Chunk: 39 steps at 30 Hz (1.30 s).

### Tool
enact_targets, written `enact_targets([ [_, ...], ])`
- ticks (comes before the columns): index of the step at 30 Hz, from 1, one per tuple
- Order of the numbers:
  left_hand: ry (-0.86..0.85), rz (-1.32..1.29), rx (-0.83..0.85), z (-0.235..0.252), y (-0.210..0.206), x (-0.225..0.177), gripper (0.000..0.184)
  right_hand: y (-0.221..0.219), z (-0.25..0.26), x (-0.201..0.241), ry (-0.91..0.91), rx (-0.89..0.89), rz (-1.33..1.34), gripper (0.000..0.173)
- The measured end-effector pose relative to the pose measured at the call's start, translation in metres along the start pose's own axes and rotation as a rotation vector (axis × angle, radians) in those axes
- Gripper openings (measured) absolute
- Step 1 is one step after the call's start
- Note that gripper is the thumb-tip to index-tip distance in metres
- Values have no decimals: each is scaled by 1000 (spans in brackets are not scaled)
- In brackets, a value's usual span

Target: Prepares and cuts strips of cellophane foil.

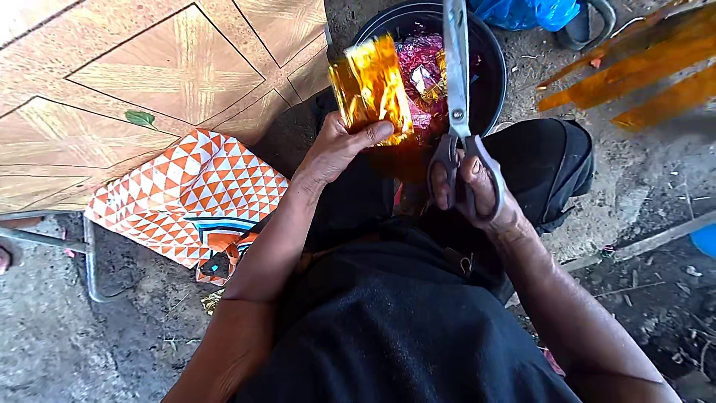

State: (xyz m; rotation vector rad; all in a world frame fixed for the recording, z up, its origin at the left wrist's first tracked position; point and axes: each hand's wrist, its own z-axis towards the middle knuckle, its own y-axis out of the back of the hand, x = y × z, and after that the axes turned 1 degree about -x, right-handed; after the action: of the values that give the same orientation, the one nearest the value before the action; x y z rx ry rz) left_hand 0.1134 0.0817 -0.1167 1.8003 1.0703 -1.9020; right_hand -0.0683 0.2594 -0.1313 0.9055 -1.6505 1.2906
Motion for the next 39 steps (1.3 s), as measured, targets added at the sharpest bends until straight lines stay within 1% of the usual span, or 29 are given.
enact_targets([
  [2,25,2,-144,3,-5,-6,16,0,5,5,69,-102,-149,41],
  [3,23,6,-190,6,-6,-7,17,0,7,7,89,-152,-186,39],
  [5,-1,7,-261,12,-7,-7,17,-1,10,8,98,-236,-245,36],
  [9,1,6,-391,24,-15,-9,15,-1,8,2,93,-317,-382,38],
  [12,-39,36,-427,34,-15,-6,15,-3,7,-8,39,-396,-390,32],
  [14,-64,68,-440,38,-12,-1,16,-6,8,-17,-21,-463,-359,31],
  [17,-58,96,-467,42,-13,5,17,-10,22,-29,-68,-643,-212,34],
  [20,-56,120,-463,42,-14,12,18,-8,33,-38,-55,-739,-103,34],
  [24,-66,160,-433,43,-16,22,17,-4,38,-44,-85,-749,-10,31],
  [29,-81,203,-408,47,-24,34,18,1,43,-50,-103,-776,44,27],
  [35,-24,187,-385,52,-30,44,20,11,47,-54,-140,-811,112,25],
  [37,21,126,-334,51,-30,45,22,14,47,-56,-137,-802,132,22],
  [39,111,42,-267,50,-31,41,25,16,47,-58,-135,-783,138,21],
])
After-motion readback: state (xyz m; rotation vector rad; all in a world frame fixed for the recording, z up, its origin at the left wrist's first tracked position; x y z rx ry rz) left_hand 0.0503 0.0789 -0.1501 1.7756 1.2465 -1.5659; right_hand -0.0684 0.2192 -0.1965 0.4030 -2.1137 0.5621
